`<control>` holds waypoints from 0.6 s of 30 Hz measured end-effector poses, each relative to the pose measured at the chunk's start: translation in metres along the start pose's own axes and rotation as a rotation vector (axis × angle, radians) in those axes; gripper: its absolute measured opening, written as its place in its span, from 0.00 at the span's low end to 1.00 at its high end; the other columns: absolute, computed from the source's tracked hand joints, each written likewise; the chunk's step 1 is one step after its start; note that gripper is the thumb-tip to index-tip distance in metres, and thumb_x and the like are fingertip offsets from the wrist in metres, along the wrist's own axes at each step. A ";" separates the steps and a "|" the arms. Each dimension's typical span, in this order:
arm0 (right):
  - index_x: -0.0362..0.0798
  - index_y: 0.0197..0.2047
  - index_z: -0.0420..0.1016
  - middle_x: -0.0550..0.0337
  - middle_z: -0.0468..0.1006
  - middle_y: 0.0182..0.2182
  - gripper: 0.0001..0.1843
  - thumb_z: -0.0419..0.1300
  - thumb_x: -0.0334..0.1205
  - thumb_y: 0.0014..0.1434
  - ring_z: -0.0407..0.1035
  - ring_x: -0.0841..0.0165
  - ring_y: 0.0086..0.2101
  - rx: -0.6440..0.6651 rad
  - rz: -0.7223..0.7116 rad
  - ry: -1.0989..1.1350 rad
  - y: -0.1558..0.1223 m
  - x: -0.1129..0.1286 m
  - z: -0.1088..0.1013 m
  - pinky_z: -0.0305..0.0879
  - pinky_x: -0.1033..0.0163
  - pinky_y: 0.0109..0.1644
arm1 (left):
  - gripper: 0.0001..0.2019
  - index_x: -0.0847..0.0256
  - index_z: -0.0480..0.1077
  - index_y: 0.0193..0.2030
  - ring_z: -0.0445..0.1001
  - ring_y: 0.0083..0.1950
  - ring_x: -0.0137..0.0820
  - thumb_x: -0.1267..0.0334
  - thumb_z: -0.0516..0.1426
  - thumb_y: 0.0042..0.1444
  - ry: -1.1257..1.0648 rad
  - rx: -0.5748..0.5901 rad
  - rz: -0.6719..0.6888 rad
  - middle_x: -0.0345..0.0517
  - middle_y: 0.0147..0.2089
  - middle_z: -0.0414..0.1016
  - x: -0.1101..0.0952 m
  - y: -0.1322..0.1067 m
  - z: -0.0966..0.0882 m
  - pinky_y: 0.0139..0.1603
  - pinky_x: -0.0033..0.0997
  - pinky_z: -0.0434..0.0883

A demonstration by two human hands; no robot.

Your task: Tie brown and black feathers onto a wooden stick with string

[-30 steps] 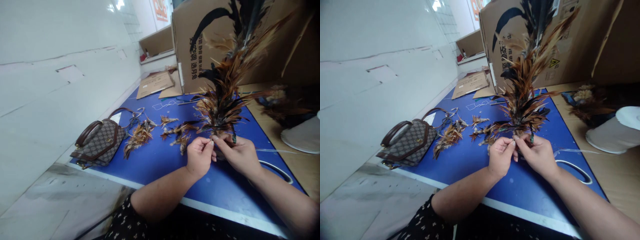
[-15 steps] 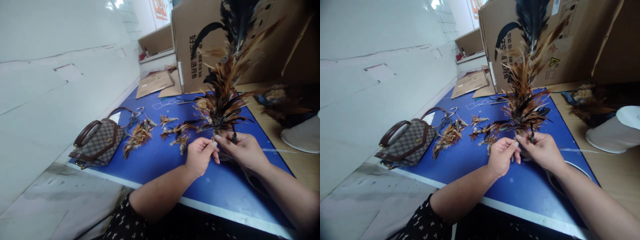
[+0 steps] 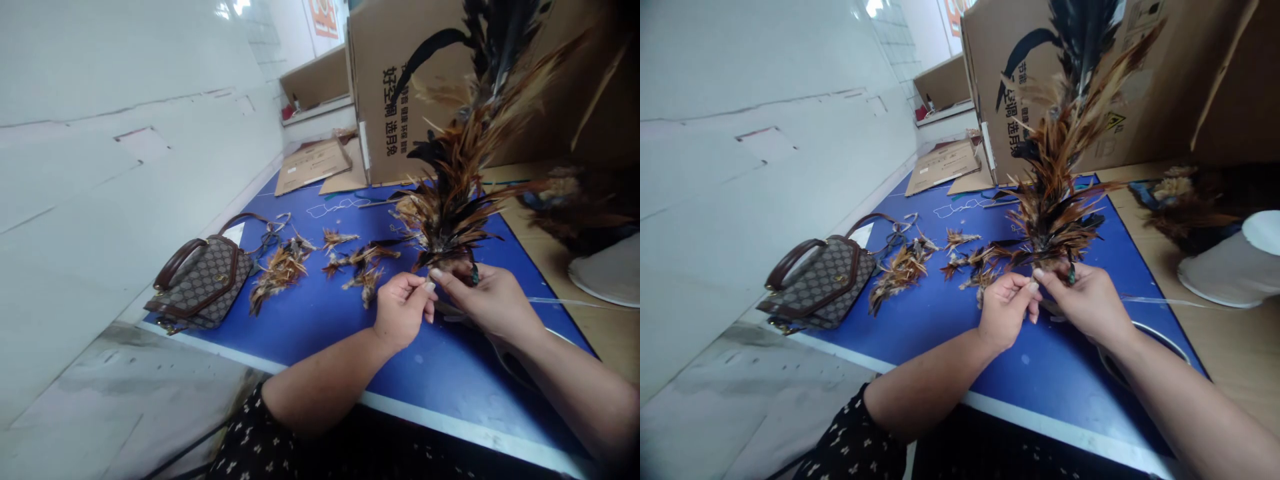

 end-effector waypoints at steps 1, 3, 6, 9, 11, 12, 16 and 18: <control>0.47 0.27 0.80 0.61 0.78 0.22 0.24 0.69 0.61 0.57 0.65 0.71 0.22 0.005 -0.008 -0.008 0.000 0.000 0.000 0.60 0.66 0.24 | 0.19 0.63 0.70 0.36 0.68 0.19 0.21 0.50 0.68 0.54 0.005 -0.003 0.002 0.39 0.28 0.76 0.000 0.000 0.000 0.19 0.24 0.69; 0.46 0.28 0.81 0.59 0.78 0.23 0.24 0.68 0.61 0.58 0.66 0.71 0.22 0.018 -0.026 -0.022 -0.002 0.001 0.000 0.61 0.66 0.24 | 0.19 0.63 0.70 0.36 0.68 0.19 0.21 0.49 0.68 0.54 0.018 -0.005 0.005 0.39 0.27 0.75 0.000 0.000 0.000 0.20 0.24 0.69; 0.45 0.28 0.82 0.58 0.78 0.22 0.25 0.69 0.62 0.56 0.64 0.71 0.21 0.017 -0.013 -0.003 -0.003 0.001 0.001 0.60 0.66 0.22 | 0.20 0.63 0.70 0.35 0.67 0.19 0.21 0.48 0.68 0.55 0.048 -0.005 0.010 0.38 0.27 0.74 -0.003 -0.001 0.001 0.20 0.24 0.69; 0.45 0.26 0.81 0.60 0.75 0.20 0.26 0.70 0.63 0.54 0.62 0.72 0.21 -0.017 -0.003 0.042 -0.005 0.000 0.002 0.58 0.67 0.22 | 0.21 0.63 0.70 0.34 0.68 0.20 0.21 0.46 0.68 0.54 0.076 -0.017 0.005 0.38 0.27 0.74 -0.005 -0.002 0.002 0.21 0.24 0.69; 0.45 0.26 0.80 0.61 0.74 0.20 0.26 0.71 0.63 0.53 0.62 0.72 0.21 -0.030 -0.020 0.062 -0.005 -0.002 0.003 0.59 0.67 0.22 | 0.21 0.62 0.69 0.34 0.68 0.19 0.22 0.45 0.68 0.53 0.078 -0.023 -0.010 0.37 0.25 0.72 -0.004 -0.002 0.002 0.21 0.24 0.69; 0.45 0.26 0.79 0.61 0.74 0.20 0.26 0.71 0.63 0.53 0.62 0.72 0.20 -0.030 -0.028 0.069 -0.005 -0.002 0.003 0.59 0.67 0.22 | 0.22 0.62 0.69 0.34 0.68 0.19 0.22 0.45 0.68 0.53 0.074 -0.023 -0.019 0.36 0.24 0.72 -0.004 -0.002 0.002 0.20 0.24 0.69; 0.47 0.21 0.74 0.61 0.73 0.17 0.27 0.71 0.62 0.54 0.63 0.71 0.18 0.042 -0.008 0.108 -0.006 0.003 0.003 0.60 0.66 0.21 | 0.21 0.61 0.68 0.35 0.71 0.19 0.24 0.46 0.68 0.54 0.047 0.010 -0.045 0.35 0.23 0.73 0.001 0.001 0.001 0.22 0.25 0.69; 0.47 0.21 0.74 0.59 0.75 0.17 0.27 0.71 0.61 0.55 0.66 0.69 0.18 0.097 0.033 0.169 -0.006 0.006 0.004 0.64 0.64 0.22 | 0.19 0.62 0.70 0.36 0.74 0.21 0.26 0.48 0.68 0.55 0.021 0.046 -0.043 0.36 0.24 0.74 0.003 0.001 0.001 0.25 0.26 0.71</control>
Point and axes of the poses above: each hand's wrist, its own y-axis towards the middle knuckle, its own z-axis out of the palm, x = y × z, the point moved 2 cm from there along y, towards the middle knuckle
